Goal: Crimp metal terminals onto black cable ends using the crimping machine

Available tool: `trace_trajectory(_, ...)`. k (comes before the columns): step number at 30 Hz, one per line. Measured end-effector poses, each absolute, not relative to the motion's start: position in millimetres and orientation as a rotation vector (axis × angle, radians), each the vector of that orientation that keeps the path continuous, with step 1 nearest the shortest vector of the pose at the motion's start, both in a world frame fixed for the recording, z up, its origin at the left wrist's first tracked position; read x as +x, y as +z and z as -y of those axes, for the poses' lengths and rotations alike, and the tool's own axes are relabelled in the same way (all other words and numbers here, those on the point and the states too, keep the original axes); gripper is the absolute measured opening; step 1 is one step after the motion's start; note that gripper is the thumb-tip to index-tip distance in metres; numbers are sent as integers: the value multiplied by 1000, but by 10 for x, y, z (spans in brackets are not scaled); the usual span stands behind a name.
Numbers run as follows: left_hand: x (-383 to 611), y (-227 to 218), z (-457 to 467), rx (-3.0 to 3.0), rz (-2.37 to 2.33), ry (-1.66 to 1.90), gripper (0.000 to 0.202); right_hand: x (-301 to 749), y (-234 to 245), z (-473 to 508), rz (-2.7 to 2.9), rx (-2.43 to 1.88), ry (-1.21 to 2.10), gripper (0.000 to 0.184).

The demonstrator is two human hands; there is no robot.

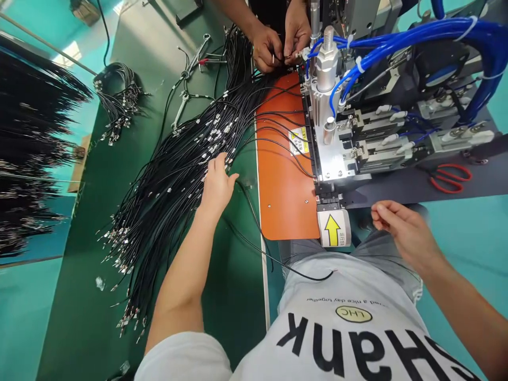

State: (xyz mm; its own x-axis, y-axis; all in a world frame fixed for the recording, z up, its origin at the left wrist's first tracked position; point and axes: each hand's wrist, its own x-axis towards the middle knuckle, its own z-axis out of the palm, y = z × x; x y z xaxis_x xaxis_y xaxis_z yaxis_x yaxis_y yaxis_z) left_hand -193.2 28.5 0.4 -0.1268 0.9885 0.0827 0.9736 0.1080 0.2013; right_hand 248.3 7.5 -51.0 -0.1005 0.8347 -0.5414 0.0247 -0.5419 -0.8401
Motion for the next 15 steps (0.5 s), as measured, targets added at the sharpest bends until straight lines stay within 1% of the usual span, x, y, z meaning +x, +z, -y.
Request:
trace_trajectory(1,-1836,77,-144,2143,-2181,301,39,2485,-478,-73,965,-1574,1708,22)
trace_trajectory(2,-1735,140,7,2288,-1987,193,35,2485,-447,-73,978,-1581,1706,22)
trace_trajectory(3,-1635,185,155,2412,-1730,26,33,2480,-416,-77,991,-1584,1703,22)
trace_trajectory(4,-1546,211,288,2485,-1514,-142,36,2470,-385,-83,1004,-1581,1699,22)
trace_trajectory(6,-1441,219,471,2572,-1372,-309,33,2438,-323,-99,1030,-1560,1689,22)
trace_trajectory(8,-1456,229,522,2624,-1274,-352,26,2407,-261,-110,1051,-1527,1701,22)
trace_trajectory(10,-1532,320,464,2613,-1280,-206,20,2393,-203,-108,1073,-1504,1706,22)
trace_trajectory(13,-1474,597,316,2500,-1506,286,17,2400,-139,-90,1126,-1503,1704,24)
trace_trajectory(14,-1365,686,282,2488,-1528,375,16,2401,-128,-84,1143,-1505,1701,24)
trace_trajectory(15,-1211,750,260,2503,-1515,381,16,2399,-122,-80,1159,-1503,1702,24)
